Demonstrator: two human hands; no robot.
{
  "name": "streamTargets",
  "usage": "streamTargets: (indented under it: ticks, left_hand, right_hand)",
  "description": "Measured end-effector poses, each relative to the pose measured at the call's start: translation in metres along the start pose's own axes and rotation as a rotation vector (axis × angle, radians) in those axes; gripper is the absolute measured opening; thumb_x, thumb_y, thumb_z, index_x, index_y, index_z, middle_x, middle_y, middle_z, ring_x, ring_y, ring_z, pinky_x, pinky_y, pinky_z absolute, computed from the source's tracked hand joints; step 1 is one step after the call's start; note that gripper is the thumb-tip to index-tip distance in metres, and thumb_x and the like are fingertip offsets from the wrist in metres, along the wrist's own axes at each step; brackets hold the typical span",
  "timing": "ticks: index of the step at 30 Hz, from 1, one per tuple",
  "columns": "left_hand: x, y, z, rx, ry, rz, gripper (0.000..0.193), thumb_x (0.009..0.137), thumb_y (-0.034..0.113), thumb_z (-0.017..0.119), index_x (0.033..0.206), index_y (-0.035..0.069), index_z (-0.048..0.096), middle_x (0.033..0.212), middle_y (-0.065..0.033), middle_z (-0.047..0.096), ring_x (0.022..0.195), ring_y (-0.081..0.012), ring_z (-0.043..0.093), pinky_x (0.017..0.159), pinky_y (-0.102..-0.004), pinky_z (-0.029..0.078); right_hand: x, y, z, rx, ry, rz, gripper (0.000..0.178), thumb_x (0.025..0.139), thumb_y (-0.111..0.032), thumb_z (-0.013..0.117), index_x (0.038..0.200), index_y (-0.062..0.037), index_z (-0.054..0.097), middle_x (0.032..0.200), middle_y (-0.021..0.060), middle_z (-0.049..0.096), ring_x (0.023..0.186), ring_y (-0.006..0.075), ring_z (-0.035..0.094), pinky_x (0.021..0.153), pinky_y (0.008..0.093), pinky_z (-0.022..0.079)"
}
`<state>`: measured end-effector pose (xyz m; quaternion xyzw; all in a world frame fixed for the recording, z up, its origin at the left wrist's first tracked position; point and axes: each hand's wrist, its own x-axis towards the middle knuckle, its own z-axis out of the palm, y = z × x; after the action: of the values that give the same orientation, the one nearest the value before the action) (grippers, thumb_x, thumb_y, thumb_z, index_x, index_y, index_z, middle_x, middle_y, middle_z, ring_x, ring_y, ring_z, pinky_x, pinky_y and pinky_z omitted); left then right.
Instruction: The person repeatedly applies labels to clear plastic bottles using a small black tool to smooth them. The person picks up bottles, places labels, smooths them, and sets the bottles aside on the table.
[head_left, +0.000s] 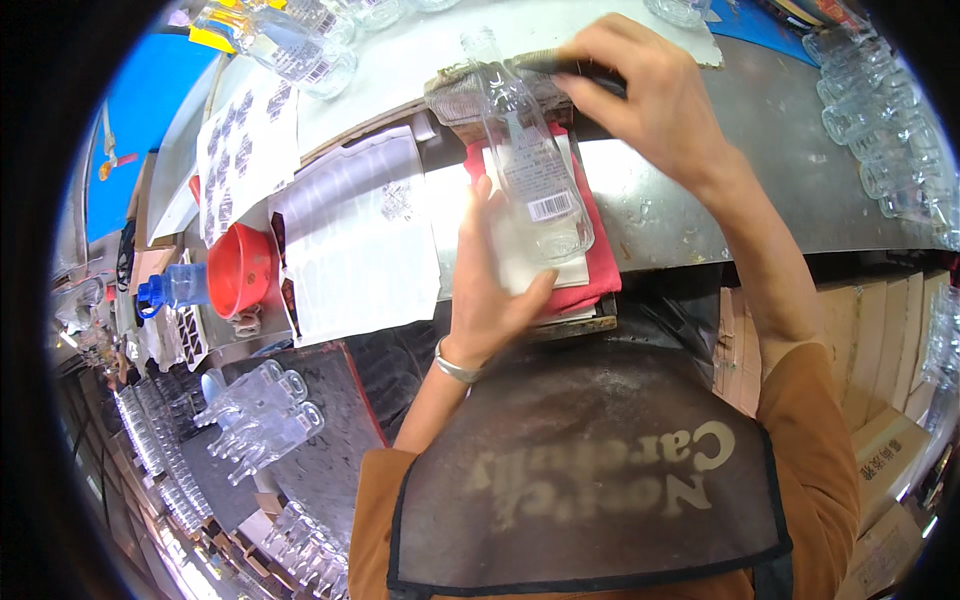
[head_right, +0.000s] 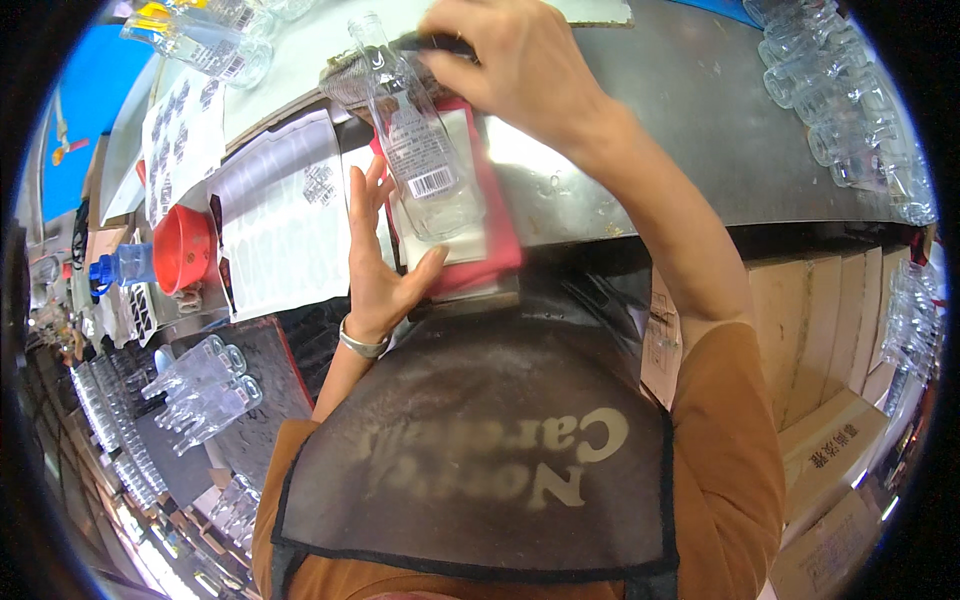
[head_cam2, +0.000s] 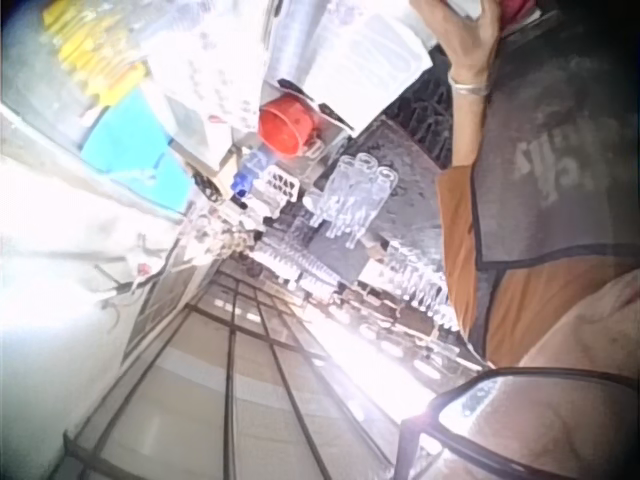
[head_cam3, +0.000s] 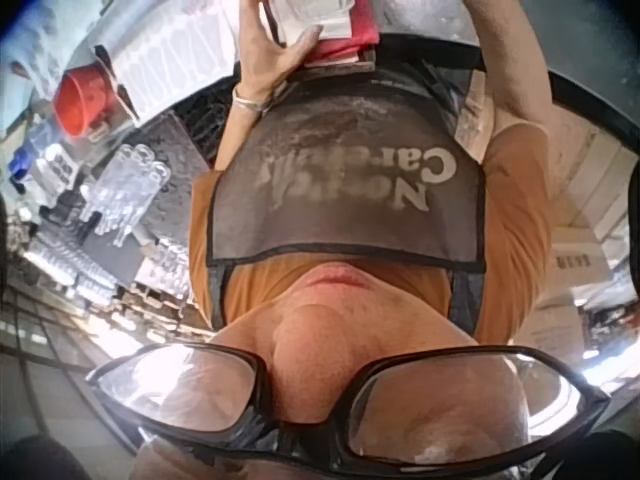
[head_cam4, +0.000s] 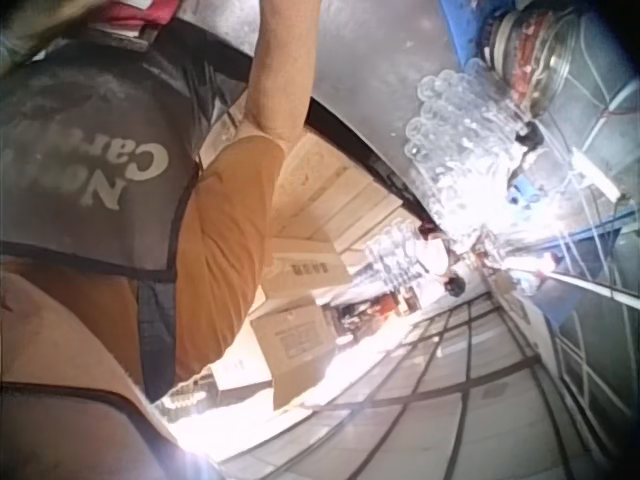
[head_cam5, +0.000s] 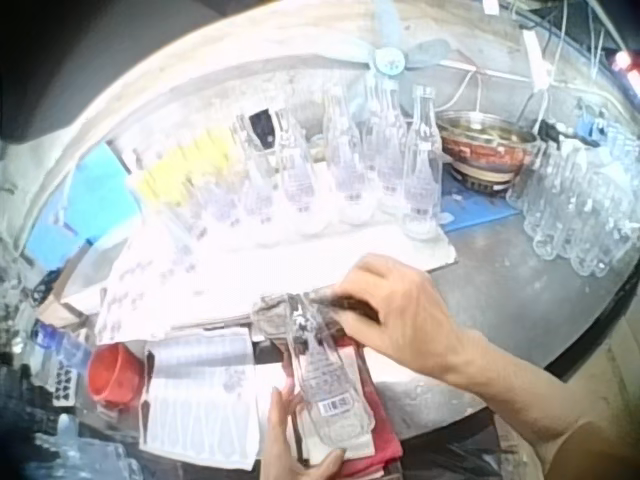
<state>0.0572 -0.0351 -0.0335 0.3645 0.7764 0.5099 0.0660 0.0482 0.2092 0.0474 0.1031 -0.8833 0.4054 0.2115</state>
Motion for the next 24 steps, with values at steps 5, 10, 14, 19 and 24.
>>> streamTargets:
  ticks: [5, 10, 14, 19, 24]
  left_hand:
    - [0.022, -0.01, -0.024, -0.664, 0.122, -0.239, 0.083, 0.088, 0.009, 0.063, 0.159, 0.003, 0.02, 0.158, -0.0215, 0.034, 0.141, -0.0317, 0.043, 0.118, -0.0461, 0.033]
    - [0.068, -0.017, -0.01, -0.512, 0.082, -0.442, 0.058, 0.107, 0.038, 0.046, 0.149, -0.001, 0.039, 0.148, -0.0197, 0.048, 0.135, -0.026, 0.049, 0.113, -0.0408, 0.037]
    - [0.069, -0.007, -0.003, -0.663, 0.082, -0.438, 0.061, 0.106, 0.041, 0.047, 0.146, -0.005, 0.041, 0.142, -0.0165, 0.054, 0.132, -0.0228, 0.051, 0.112, -0.0373, 0.038]
    - [0.045, 0.037, -0.001, -0.517, -0.082, -0.113, 0.083, 0.099, 0.049, 0.053, 0.155, -0.006, 0.026, 0.153, -0.021, 0.041, 0.142, -0.0296, 0.041, 0.118, -0.0409, 0.029]
    - [0.032, 0.031, -0.015, -0.588, -0.002, -0.069, 0.094, 0.098, 0.061, 0.051, 0.156, -0.006, 0.021, 0.156, -0.0232, 0.038, 0.145, -0.0334, 0.036, 0.121, -0.0453, 0.024]
  right_hand:
    - [-0.058, -0.019, 0.011, -0.032, -0.226, -0.305, 0.032, 0.072, 0.0, 0.076, 0.103, -0.0074, 0.07, 0.097, 0.0139, 0.068, 0.084, 0.0299, 0.067, 0.077, 0.0388, 0.057]
    - [-0.005, 0.037, -0.005, 0.233, 0.199, 0.225, 0.027, 0.097, -0.008, 0.06, 0.122, -0.0018, 0.066, 0.105, 0.006, 0.071, 0.094, 0.0124, 0.067, 0.085, 0.0297, 0.054]
    - [0.009, 0.043, -0.01, 0.827, -0.025, 0.501, 0.027, 0.101, -0.019, 0.056, 0.116, -0.0008, 0.069, 0.098, 0.003, 0.07, 0.09, 0.0096, 0.065, 0.082, 0.0251, 0.052]
    - [0.012, -0.027, -0.023, 0.4, -0.139, 0.233, 0.035, 0.09, -0.028, 0.073, 0.112, -0.0012, 0.068, 0.092, 0.0035, 0.071, 0.081, 0.0099, 0.063, 0.075, 0.0261, 0.051]
    - [0.01, -0.053, -0.045, 0.112, -0.004, 0.06, 0.039, 0.086, -0.039, 0.075, 0.099, -0.003, 0.069, 0.079, 0.013, 0.07, 0.07, 0.0197, 0.067, 0.068, 0.0333, 0.053]
